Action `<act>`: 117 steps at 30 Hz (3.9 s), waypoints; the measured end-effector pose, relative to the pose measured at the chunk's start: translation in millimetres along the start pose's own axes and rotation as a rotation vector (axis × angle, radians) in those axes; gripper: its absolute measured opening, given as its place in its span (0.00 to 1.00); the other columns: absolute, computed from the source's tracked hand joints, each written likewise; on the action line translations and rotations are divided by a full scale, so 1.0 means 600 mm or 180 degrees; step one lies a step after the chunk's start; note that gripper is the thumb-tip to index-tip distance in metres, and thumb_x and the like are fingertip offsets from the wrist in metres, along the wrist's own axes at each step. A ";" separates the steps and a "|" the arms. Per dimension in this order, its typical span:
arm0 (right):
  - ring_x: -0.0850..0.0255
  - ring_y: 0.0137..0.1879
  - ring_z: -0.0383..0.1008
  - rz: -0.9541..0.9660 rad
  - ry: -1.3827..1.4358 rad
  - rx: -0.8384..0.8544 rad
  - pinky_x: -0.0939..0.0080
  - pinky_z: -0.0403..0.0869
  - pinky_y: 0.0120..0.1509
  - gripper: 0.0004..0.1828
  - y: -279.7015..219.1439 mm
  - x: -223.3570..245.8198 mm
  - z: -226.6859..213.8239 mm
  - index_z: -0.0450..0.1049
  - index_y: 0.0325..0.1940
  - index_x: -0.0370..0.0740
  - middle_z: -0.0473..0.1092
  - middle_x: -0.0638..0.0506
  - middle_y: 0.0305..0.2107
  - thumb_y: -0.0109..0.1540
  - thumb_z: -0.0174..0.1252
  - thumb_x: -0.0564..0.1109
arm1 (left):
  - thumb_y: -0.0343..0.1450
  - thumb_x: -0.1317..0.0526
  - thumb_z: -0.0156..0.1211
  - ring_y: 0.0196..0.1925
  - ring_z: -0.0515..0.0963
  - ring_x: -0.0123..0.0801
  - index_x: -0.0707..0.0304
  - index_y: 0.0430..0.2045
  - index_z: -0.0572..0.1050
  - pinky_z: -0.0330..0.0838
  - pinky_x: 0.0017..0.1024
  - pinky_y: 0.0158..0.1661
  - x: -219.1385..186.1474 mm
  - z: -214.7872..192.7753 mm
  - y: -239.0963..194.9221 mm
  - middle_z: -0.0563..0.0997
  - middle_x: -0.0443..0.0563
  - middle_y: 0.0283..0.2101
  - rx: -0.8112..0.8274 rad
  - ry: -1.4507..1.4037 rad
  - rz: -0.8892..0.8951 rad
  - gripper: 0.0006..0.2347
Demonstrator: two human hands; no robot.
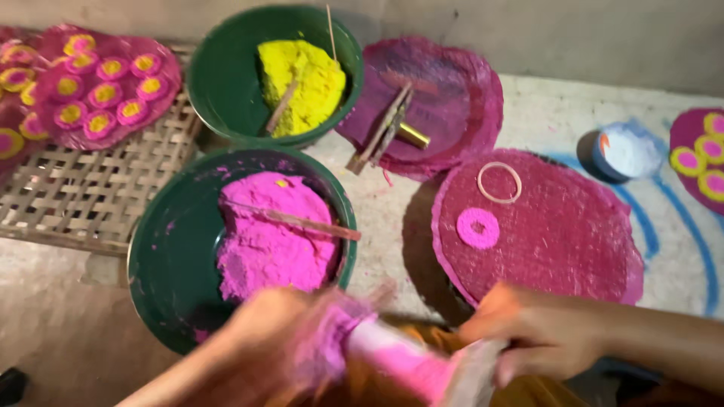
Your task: The person shapes vibrant pink and yellow dough into patterns on a circular base using wooden molds and various hand tools. They scoop the material from large buckets, press it into specific shapes, and smooth the surface of the developing patterns.
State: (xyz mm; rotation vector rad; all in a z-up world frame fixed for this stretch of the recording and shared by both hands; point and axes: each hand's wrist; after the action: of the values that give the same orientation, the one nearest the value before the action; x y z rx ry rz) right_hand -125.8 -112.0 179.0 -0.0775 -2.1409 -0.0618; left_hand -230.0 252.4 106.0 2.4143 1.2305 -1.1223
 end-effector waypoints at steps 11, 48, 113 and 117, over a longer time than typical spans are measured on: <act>0.59 0.44 0.72 -0.0741 -0.4768 -0.1419 0.56 0.71 0.49 0.14 -0.002 -0.069 -0.126 0.78 0.43 0.46 0.72 0.54 0.36 0.55 0.70 0.46 | 0.66 0.66 0.59 0.49 0.78 0.38 0.68 0.49 0.77 0.73 0.35 0.48 0.083 0.092 0.153 0.77 0.59 0.48 0.0420 -0.4750 -0.0078 0.16; 0.41 0.50 0.73 0.0818 -0.1799 -0.1054 0.45 0.73 0.47 0.25 0.333 -0.189 0.058 0.69 0.59 0.37 0.66 0.42 0.47 0.60 0.65 0.43 | 0.73 0.73 0.60 0.40 0.75 0.25 0.67 0.46 0.74 0.70 0.24 0.39 0.184 0.048 -0.099 0.76 0.46 0.41 -0.4303 -0.1219 -0.0288 0.09; 0.60 0.36 0.70 0.1604 -0.0635 -0.2894 0.63 0.72 0.43 0.28 0.474 -0.059 0.234 0.69 0.69 0.36 0.69 0.37 0.32 0.63 0.49 0.31 | 0.60 0.60 0.70 0.64 0.68 0.51 0.61 0.66 0.64 0.71 0.40 0.53 0.317 -0.135 -0.043 0.61 0.51 0.71 -0.2753 0.1153 -0.1236 0.35; 0.71 0.40 0.68 0.1618 0.0453 -0.2613 0.66 0.72 0.45 0.23 0.417 -0.077 0.240 0.71 0.66 0.36 0.77 0.45 0.38 0.66 0.52 0.34 | 0.63 0.53 0.72 0.61 0.71 0.47 0.48 0.59 0.69 0.73 0.40 0.53 0.323 -0.150 -0.054 0.56 0.52 0.75 -0.2723 0.1013 -0.0981 0.29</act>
State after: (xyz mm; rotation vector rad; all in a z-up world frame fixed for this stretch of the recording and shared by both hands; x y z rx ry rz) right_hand -201.7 146.9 65.8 -1.0489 -1.7696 -0.6194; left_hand -136.4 433.7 35.1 1.7948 1.7539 -0.1474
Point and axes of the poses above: each hand's wrist, its own y-axis towards the middle knuckle, its own z-axis out of the palm, x = y × z
